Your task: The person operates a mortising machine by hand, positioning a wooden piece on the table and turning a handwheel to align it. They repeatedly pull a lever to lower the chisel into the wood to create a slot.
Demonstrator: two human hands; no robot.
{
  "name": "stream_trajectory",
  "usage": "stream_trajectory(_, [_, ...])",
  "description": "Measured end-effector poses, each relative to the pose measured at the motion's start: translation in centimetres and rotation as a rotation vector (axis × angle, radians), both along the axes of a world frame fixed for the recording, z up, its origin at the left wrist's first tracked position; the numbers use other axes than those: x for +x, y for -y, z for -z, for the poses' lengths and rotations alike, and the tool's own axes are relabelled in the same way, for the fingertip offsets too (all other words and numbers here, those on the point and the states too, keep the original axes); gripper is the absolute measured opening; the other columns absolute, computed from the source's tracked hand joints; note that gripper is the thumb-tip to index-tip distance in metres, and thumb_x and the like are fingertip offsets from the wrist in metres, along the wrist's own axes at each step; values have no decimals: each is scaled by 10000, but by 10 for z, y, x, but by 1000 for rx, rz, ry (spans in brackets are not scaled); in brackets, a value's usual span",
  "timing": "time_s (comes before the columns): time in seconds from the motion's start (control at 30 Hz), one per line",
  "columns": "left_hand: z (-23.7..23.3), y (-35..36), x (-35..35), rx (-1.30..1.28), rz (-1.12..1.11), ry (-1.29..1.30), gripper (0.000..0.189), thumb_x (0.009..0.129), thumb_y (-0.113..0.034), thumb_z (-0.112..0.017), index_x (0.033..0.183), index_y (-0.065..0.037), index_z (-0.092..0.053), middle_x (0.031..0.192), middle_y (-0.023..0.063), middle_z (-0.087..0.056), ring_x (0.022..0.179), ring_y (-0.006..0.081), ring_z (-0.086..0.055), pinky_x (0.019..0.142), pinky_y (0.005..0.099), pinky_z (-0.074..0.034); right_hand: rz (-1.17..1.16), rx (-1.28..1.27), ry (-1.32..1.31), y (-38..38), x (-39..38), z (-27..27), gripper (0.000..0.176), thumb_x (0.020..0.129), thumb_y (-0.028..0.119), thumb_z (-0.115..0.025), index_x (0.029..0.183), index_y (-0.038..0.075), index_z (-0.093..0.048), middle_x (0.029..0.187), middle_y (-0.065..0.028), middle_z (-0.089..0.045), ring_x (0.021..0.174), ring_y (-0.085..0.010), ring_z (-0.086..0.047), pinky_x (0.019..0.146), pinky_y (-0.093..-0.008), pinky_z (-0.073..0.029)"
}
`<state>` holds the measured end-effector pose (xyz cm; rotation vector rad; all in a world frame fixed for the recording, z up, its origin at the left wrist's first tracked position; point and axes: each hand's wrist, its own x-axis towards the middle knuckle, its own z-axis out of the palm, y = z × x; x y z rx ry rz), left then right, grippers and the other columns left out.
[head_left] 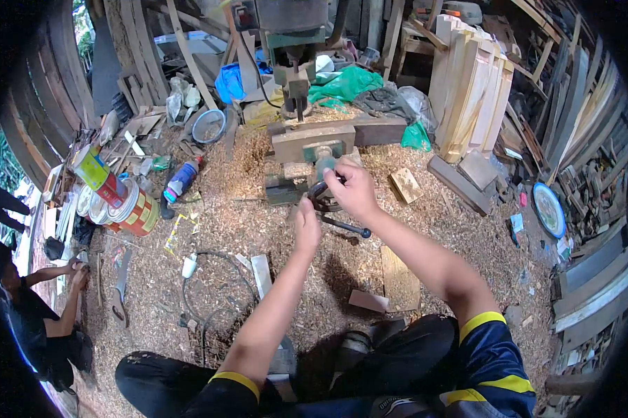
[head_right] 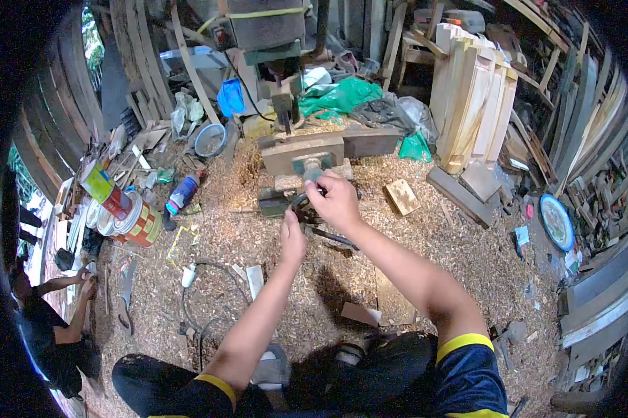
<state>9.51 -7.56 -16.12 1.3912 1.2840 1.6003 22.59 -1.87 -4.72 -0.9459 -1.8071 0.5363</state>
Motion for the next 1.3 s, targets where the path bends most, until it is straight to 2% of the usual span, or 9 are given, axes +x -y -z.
stream_trajectory(0.1, [-25,-12,30,-98,-299,523,681,1167,-495,-380,1356,111,-627,1270,205,-713,1180,257,-667,1061,375,-491,64,-42,-4,4,-2,-2,297,960,230,-712,781,-6,-683,784,-159,-601,709,-366,-632,632,-450,-478])
stream_trajectory(0.17, [-18,-30,28,-111,-375,478,659,1169,-473,-379,1289,110,-660,1213,196,-731,1133,256,-680,1030,378,-501,45,3,-112,4,-4,1,309,980,136,-701,749,-46,-605,720,-118,-483,638,-233,-502,599,-380,-404])
stream_trajectory(0.37, [-28,-37,19,156,-615,0,494,1098,-183,-410,782,53,-708,735,241,-682,705,414,-669,738,493,-526,81,27,-155,2,-4,9,312,995,129,-649,738,-40,-596,748,-150,-549,669,-315,-565,632,-392,-448])
stream_trajectory(0.53, [-75,-37,-7,324,-389,-370,433,1065,-127,-443,729,54,-645,710,248,-635,654,467,-622,637,516,-483,60,-291,-516,1,-5,48,336,1085,105,-523,778,-31,-548,800,-117,-496,713,-239,-486,688,-366,-413])
stream_trajectory(0.63, [-70,-32,-13,301,-329,-441,448,1091,-161,-427,756,49,-637,731,234,-629,670,422,-629,663,488,-490,227,51,-374,8,-12,49,309,1111,149,-510,856,-14,-568,868,-142,-521,766,-296,-529,707,-385,-438])
stream_trajectory(0.93, [-12,-40,14,152,-222,428,534,1162,-351,-310,1039,38,-655,987,127,-693,956,233,-643,906,380,-500,-138,314,216,-17,2,-13,181,935,190,-709,851,30,-689,925,-107,-640,872,-321,-588,810,-452,-461])
stream_trajectory(1.1, [-84,-44,-19,439,-207,-609,393,1090,-178,-444,774,-4,-599,802,161,-596,738,291,-532,728,445,-417,85,196,-263,-15,4,57,334,1076,297,-580,925,5,-640,992,-145,-640,967,-332,-566,879,-447,-455])
stream_trajectory(1.2, [-128,-51,-22,332,40,-815,437,1079,-203,-513,695,-21,-615,697,141,-590,772,360,-526,748,478,-432,97,203,-323,-11,12,99,389,1118,360,-487,1012,9,-616,1118,-188,-620,1052,-345,-544,969,-459,-428])
stream_trajectory(1.3, [-65,-49,-27,312,-79,-414,451,1127,-239,-395,795,13,-569,798,110,-564,794,255,-526,734,411,-400,78,245,-161,-10,19,68,415,1128,402,-439,1062,32,-614,1203,-195,-609,1137,-363,-546,1049,-492,-375])
